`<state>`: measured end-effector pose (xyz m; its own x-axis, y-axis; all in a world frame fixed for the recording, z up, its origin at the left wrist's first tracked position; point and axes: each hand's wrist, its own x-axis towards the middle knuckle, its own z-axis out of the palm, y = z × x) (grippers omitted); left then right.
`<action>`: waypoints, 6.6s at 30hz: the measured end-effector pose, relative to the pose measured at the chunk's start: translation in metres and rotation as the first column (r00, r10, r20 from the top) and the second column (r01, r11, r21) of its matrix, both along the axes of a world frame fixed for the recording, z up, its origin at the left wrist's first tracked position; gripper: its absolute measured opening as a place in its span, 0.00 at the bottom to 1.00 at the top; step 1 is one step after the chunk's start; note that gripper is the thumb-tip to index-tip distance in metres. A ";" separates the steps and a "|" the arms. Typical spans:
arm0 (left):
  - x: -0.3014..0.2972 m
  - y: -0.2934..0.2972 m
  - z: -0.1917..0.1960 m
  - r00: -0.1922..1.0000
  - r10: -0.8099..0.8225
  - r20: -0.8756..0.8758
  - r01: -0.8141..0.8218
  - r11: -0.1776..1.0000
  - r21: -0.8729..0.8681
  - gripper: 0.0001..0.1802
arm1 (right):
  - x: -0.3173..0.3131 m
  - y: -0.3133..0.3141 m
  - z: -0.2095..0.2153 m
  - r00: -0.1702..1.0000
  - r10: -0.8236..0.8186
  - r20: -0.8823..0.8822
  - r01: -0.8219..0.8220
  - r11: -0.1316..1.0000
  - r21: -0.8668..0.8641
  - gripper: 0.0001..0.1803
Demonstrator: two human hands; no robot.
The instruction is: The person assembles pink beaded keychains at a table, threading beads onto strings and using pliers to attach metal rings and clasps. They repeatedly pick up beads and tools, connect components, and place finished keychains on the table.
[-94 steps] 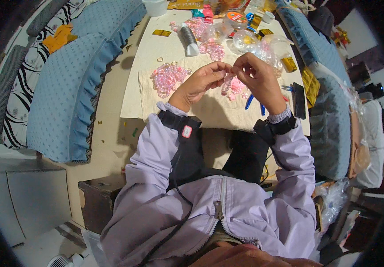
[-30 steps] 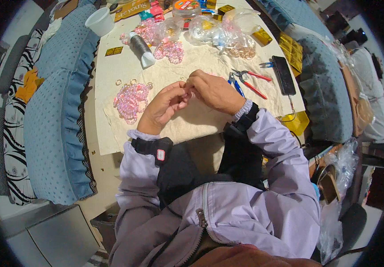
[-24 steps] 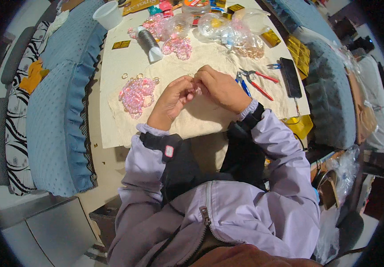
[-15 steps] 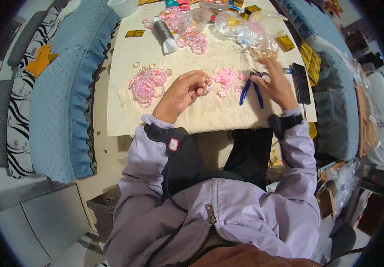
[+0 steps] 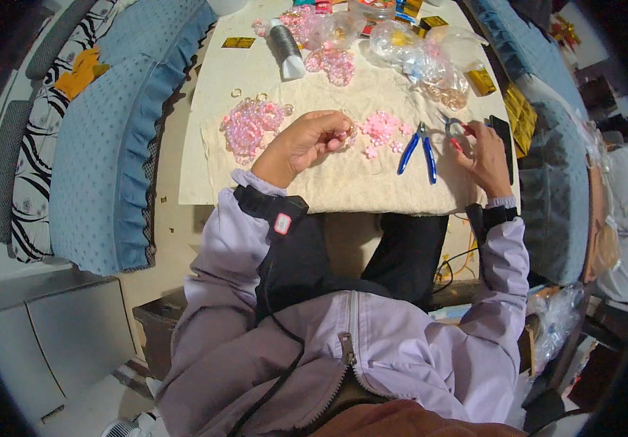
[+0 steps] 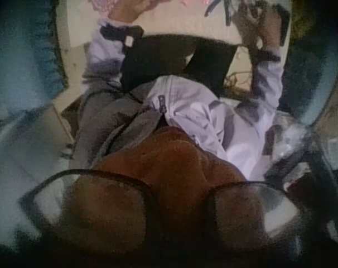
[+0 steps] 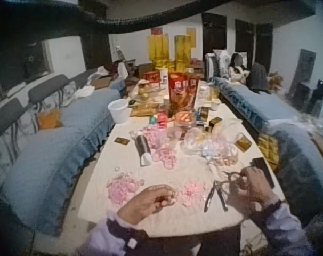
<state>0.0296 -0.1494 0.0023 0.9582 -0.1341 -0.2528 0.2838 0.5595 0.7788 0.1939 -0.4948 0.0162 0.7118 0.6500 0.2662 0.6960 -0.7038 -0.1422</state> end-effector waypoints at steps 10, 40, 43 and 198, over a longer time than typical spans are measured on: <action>0.007 -0.006 -0.006 0.999 -0.033 -0.019 0.034 0.999 0.033 0.06 | -0.049 0.073 0.035 0.856 0.516 0.019 -0.516 0.852 0.095 0.35; 0.003 0.001 0.004 0.973 -0.230 0.029 0.232 0.966 -0.111 0.10 | -0.053 0.068 0.034 0.833 0.549 -0.064 -0.531 0.828 0.182 0.36; 0.000 -0.004 0.004 0.987 -0.162 0.009 0.162 0.979 -0.121 0.10 | -0.053 0.068 0.032 0.832 0.552 -0.055 -0.530 0.821 0.214 0.38; -0.015 -0.012 0.014 0.963 0.218 0.157 -0.200 0.972 -0.125 0.10 | -0.099 0.151 0.020 0.769 0.525 -0.364 -0.093 0.656 0.749 0.15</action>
<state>0.0150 -0.1617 0.0162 0.9952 0.0561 -0.0802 0.0214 0.6750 0.7375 0.0951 -0.3440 0.0366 0.6557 0.6553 0.3750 0.5108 -0.0192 -0.8595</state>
